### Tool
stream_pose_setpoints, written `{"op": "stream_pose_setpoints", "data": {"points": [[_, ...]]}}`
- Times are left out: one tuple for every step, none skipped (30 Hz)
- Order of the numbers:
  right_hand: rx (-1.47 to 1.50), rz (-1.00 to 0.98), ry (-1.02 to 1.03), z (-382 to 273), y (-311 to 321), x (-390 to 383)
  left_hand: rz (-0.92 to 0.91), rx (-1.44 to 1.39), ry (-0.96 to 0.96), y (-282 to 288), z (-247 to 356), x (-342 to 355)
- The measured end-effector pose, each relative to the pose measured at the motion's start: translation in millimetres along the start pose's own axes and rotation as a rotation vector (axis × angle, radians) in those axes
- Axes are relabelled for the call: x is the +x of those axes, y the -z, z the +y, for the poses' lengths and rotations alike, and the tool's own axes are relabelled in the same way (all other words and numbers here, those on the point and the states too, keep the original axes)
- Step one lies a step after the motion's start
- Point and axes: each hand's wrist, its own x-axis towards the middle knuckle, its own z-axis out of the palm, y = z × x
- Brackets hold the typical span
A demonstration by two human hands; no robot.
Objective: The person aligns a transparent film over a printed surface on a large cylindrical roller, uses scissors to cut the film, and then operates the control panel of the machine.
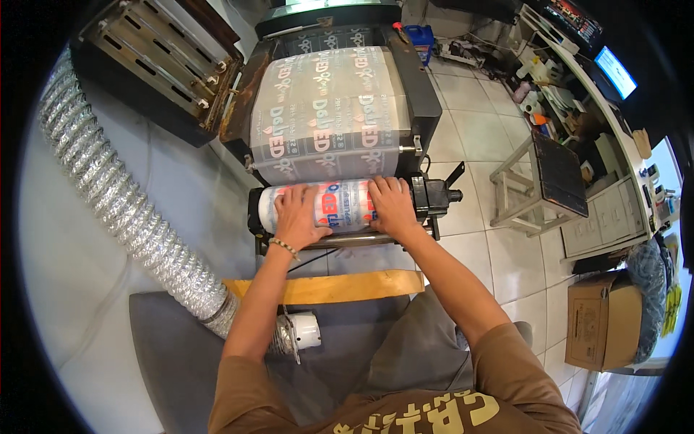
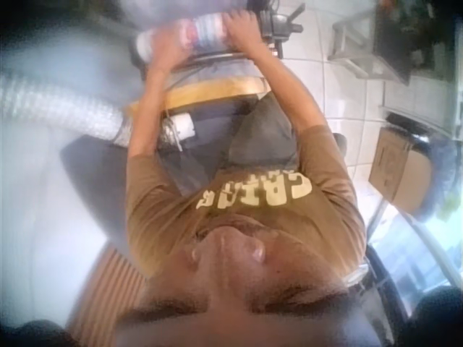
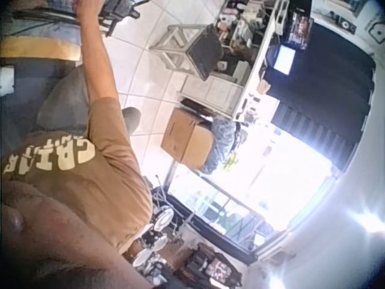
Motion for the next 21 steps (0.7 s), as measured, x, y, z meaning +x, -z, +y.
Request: {"op": "stream_pose_setpoints", "data": {"points": [[-0.001, 0.000, -0.001, -2.8, -2.6, -2.9, 0.000, -0.001, -0.002, 7.2, 1.0, 4.6], [-0.037, 0.022, -0.012, -6.3, -5.6, -6.2, -0.064, 0.046, -0.001, 12.8, 0.5, 9.4], [-0.076, 0.044, -0.021, -5.9, -7.5, -9.3, -0.126, 0.091, -0.001, 14.3, 1.3, 13.6], [-0.072, 0.048, -0.016, -9.5, -7.7, -9.8, -0.124, 0.098, 0.004, 8.2, -4.6, 12.7], [-0.062, 0.046, -0.021, -12.7, -7.8, -10.0, -0.071, 0.137, -0.035, -5.5, -12.9, 11.6], [-0.061, 0.039, -0.035, -11.2, -8.7, -11.4, -0.020, 0.167, -0.084, -11.0, -11.3, 13.6], [-0.065, 0.040, -0.039, -10.0, -9.7, -12.0, -0.019, 0.165, -0.089, -14.0, -12.1, 13.5], [-0.032, 0.063, -0.040, -9.3, -10.8, -12.2, -0.007, 0.139, -0.077, -16.7, -13.0, 12.8], [0.002, 0.084, -0.041, -8.9, -10.7, -13.3, 0.001, 0.113, -0.063, -17.5, -11.6, 11.4], [0.000, 0.083, -0.045, -7.9, -10.4, -14.5, -0.001, 0.111, -0.067, -18.5, -10.1, 10.8], [0.040, 0.101, -0.044, -6.7, -10.0, -15.7, 0.025, 0.107, -0.070, -19.4, -8.8, 10.4], [0.083, 0.122, -0.039, -7.5, -8.1, -15.0, 0.052, 0.107, -0.068, -19.4, -9.3, 8.9], [0.085, 0.123, -0.039, -7.0, -5.6, -15.0, 0.052, 0.109, -0.068, -20.9, -9.4, 7.1], [0.118, 0.132, -0.027, -5.1, -2.7, -15.5, 0.095, 0.121, -0.086, -23.5, -9.0, 5.3], [0.150, 0.141, -0.017, -2.8, 1.2, -15.4, 0.139, 0.132, -0.107, -25.1, -7.2, 4.5], [0.150, 0.143, -0.019, -0.8, 4.5, -12.7, 0.139, 0.133, -0.109, -26.1, -6.4, 3.6], [0.118, 0.125, 0.002, 1.9, 7.8, -8.1, 0.159, 0.140, -0.101, -26.9, -5.8, 2.6], [0.088, 0.105, 0.024, 2.7, 11.4, -4.2, 0.178, 0.148, -0.093, -27.9, -5.7, 0.4], [0.092, 0.106, 0.023, 2.4, 14.5, -0.5, 0.176, 0.151, -0.093, -30.8, -6.8, -1.6], [0.155, 0.099, 0.003, 1.1, 17.2, 3.2, 0.196, 0.156, -0.088, -34.9, -8.9, -3.6], [0.212, 0.094, -0.018, 1.5, 17.9, 5.9, 0.219, 0.157, -0.087, -35.3, -8.4, -3.0]]}}
